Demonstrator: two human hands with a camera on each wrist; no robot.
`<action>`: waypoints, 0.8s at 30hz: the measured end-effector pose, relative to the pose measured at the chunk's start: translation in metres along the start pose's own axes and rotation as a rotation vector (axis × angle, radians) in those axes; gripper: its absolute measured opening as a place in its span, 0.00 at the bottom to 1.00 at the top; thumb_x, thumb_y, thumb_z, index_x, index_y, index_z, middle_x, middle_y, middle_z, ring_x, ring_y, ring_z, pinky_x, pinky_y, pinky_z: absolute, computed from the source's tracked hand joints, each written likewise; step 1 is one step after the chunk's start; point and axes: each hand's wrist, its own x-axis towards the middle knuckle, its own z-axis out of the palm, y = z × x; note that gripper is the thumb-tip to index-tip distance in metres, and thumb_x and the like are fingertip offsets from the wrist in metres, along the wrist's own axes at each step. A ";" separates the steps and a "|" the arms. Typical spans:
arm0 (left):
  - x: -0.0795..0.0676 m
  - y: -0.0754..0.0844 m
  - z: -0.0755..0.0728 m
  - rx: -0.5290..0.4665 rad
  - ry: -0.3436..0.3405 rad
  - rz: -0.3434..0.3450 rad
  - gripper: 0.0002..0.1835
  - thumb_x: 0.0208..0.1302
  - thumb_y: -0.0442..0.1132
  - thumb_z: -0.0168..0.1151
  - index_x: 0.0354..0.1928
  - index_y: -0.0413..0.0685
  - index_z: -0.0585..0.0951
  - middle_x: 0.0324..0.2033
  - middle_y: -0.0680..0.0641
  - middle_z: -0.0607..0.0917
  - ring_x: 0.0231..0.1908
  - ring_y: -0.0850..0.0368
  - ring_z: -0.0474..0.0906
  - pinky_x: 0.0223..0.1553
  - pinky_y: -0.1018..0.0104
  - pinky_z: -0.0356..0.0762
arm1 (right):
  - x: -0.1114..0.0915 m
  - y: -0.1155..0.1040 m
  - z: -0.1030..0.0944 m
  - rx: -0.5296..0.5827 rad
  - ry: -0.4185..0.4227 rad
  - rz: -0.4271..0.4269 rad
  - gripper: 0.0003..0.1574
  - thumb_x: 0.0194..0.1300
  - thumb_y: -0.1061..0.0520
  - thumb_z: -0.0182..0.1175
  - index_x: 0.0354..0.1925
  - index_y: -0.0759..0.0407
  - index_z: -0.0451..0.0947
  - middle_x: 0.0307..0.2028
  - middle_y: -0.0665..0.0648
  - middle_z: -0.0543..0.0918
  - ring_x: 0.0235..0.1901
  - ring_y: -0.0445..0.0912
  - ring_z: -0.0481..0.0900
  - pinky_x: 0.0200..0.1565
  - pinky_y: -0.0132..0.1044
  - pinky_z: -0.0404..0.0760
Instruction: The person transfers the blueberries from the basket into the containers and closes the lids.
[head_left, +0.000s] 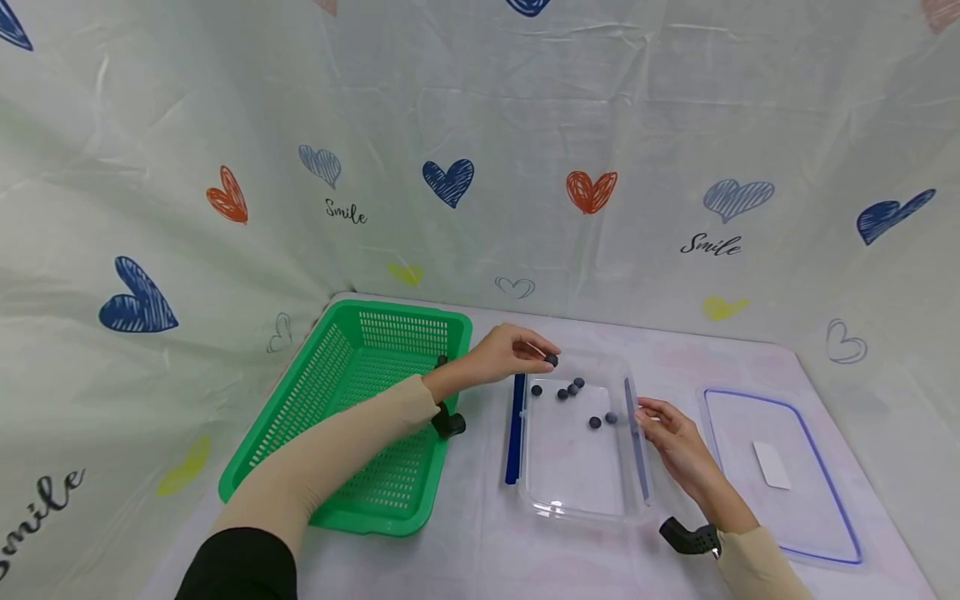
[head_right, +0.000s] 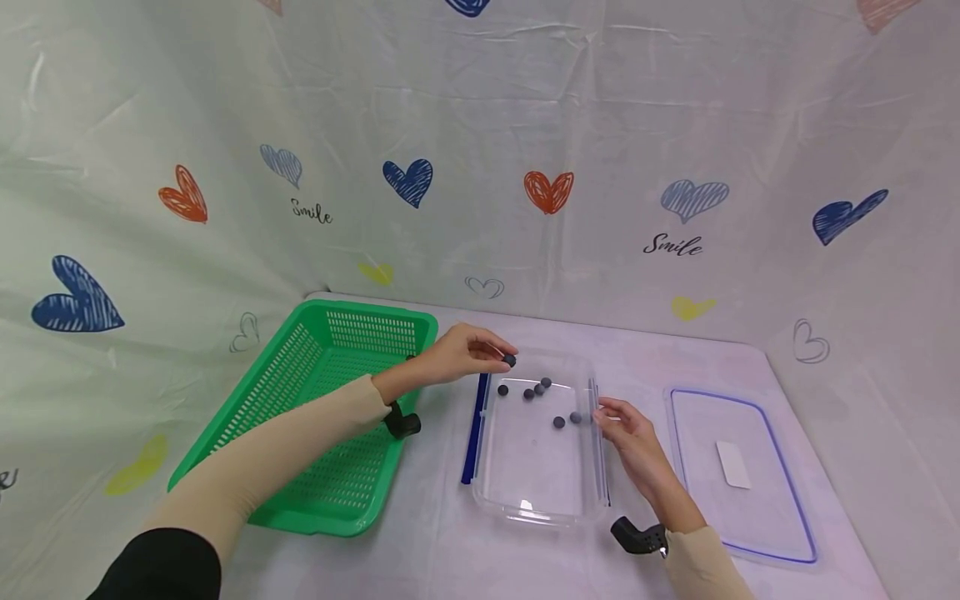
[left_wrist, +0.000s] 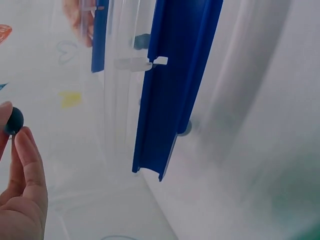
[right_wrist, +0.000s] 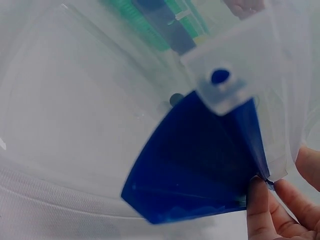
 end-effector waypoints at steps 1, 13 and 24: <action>-0.001 0.003 0.000 0.008 -0.012 -0.006 0.14 0.58 0.32 0.63 0.47 0.38 0.81 0.46 0.41 0.81 0.43 0.51 0.79 0.42 0.71 0.78 | 0.000 0.000 0.000 0.000 -0.001 0.000 0.32 0.66 0.56 0.55 0.60 0.73 0.59 0.41 0.49 0.71 0.39 0.36 0.73 0.42 0.24 0.75; -0.005 0.011 0.004 0.059 -0.092 -0.039 0.13 0.57 0.30 0.63 0.45 0.37 0.81 0.44 0.42 0.82 0.41 0.53 0.81 0.40 0.71 0.78 | -0.001 -0.001 0.001 -0.002 0.001 0.002 0.32 0.66 0.56 0.55 0.60 0.73 0.59 0.40 0.48 0.72 0.38 0.36 0.73 0.41 0.24 0.75; 0.007 -0.017 0.001 0.058 -0.069 -0.029 0.13 0.58 0.34 0.64 0.46 0.43 0.82 0.45 0.47 0.82 0.42 0.56 0.80 0.41 0.72 0.78 | 0.001 -0.001 0.001 0.005 0.004 -0.016 0.31 0.67 0.58 0.55 0.60 0.75 0.58 0.39 0.48 0.73 0.37 0.36 0.73 0.40 0.24 0.75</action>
